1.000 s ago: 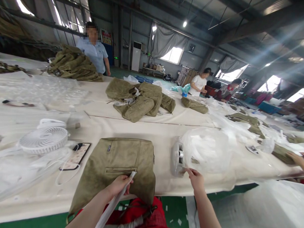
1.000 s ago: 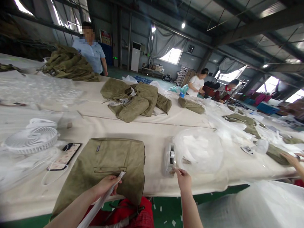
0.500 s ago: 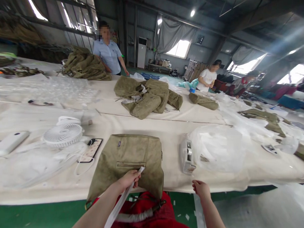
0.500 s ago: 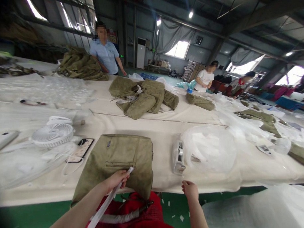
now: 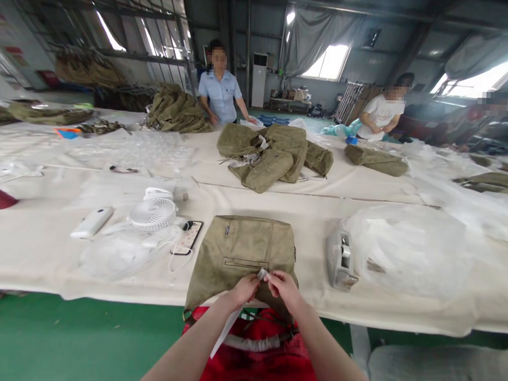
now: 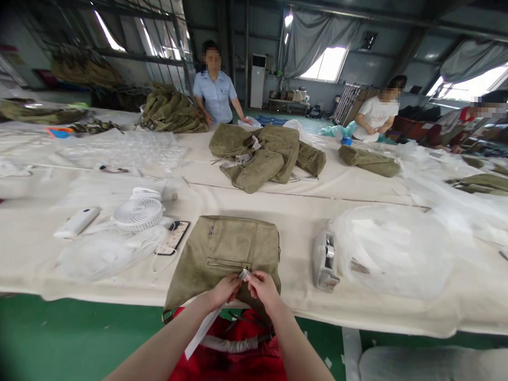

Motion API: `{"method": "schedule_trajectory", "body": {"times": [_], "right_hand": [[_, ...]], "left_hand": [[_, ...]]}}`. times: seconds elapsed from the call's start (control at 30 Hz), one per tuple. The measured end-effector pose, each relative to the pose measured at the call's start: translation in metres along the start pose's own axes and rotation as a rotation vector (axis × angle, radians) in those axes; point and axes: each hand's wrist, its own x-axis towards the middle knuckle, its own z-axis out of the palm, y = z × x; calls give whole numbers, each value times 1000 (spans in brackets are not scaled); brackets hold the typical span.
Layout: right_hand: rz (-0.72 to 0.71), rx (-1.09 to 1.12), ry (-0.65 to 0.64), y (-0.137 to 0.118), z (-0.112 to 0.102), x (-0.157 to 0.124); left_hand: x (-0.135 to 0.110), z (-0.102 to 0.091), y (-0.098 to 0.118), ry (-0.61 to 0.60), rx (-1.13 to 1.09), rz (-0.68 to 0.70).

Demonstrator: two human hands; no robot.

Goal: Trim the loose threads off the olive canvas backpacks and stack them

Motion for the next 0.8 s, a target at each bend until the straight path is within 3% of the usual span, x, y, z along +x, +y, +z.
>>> {"method": "schedule_trajectory", "body": {"times": [0.23,0.43,0.6,0.8], "right_hand": [[128,-356,9,10,12,22],[130,-299,-177,12,-2,16],[152,-237,-157,24,-4,14],[121,-251,-68,32,15,23]], "left_hand": [[-10,-4,5,-15,-5,14],[-8,-3,8,39,-96,-38],[-10,-5,12,-206,-421,-252],[-15,-15,8,-414,-564,-265]]}}
